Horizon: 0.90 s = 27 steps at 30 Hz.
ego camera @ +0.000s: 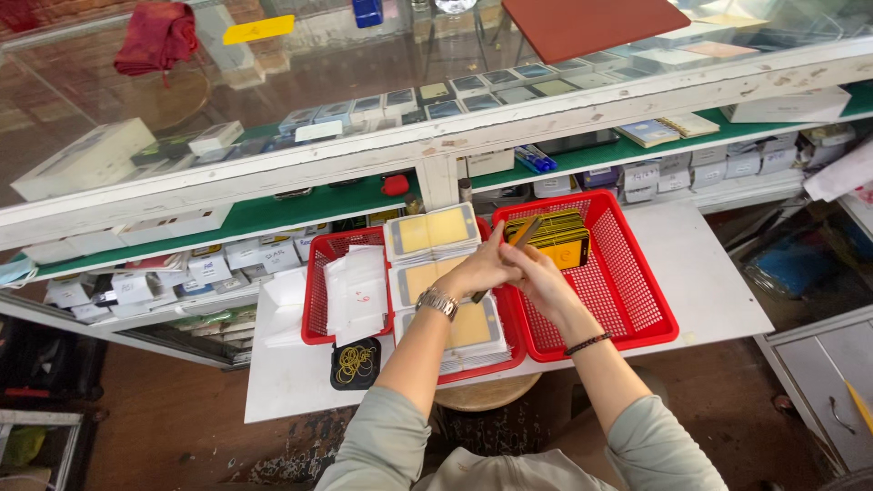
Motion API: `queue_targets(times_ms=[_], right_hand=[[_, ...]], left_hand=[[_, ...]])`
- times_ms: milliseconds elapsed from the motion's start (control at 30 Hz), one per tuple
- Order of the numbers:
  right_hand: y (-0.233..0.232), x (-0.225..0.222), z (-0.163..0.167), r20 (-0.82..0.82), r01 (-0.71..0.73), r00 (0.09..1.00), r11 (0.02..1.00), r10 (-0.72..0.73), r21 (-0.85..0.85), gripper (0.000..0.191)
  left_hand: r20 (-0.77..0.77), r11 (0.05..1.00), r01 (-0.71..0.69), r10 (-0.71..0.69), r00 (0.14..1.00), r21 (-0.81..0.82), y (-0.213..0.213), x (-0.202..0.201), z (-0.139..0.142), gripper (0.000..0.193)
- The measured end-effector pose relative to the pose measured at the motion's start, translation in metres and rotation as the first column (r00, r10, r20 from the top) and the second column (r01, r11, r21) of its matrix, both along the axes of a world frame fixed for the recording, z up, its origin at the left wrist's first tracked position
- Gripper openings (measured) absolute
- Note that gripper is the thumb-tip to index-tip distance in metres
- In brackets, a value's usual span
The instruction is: The person sorts phone screen protectors from a red basket, peeling yellow backing film off some units and stacking the protectors in a clear tray, placing yellow-film units into a separate basket, and finally pressing a stack of white paper sheets on top of the stacked protectors.
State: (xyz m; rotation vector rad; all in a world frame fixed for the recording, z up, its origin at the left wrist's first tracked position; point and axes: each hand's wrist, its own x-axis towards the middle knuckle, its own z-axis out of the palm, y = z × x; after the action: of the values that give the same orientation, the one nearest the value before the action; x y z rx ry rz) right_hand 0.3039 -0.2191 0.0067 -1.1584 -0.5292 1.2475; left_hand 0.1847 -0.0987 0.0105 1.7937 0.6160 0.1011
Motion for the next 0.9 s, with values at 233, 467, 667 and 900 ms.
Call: queue_targets(times_ms=[233,467,667,900], right_hand=[[-0.011,0.055,-0.033,-0.193,0.434,0.877,0.898,-0.439,-0.068,0.060],[0.002,0.050,-0.061,-0.347,0.521,0.676,0.754,-0.650,-0.399,0.078],[0.020,0.054,-0.066,-0.247,0.472,0.712,0.709,-0.657,-0.524,0.078],[0.024,0.069,-0.061,-0.309,0.415,0.757,0.788,-0.576,-0.455,0.058]], left_hand=[[0.399,0.945,-0.202,0.087,0.913,0.258,0.005,0.030,-0.011,0.123],[0.274,0.893,-0.434,0.449,0.851,-0.117,0.014,-0.036,-0.015,0.072],[0.405,0.758,-0.625,0.639,0.654,-0.187,0.039,-0.088,-0.037,0.044],[0.335,0.449,-0.883,0.860,0.386,-0.135,0.042,-0.131,-0.061,0.031]])
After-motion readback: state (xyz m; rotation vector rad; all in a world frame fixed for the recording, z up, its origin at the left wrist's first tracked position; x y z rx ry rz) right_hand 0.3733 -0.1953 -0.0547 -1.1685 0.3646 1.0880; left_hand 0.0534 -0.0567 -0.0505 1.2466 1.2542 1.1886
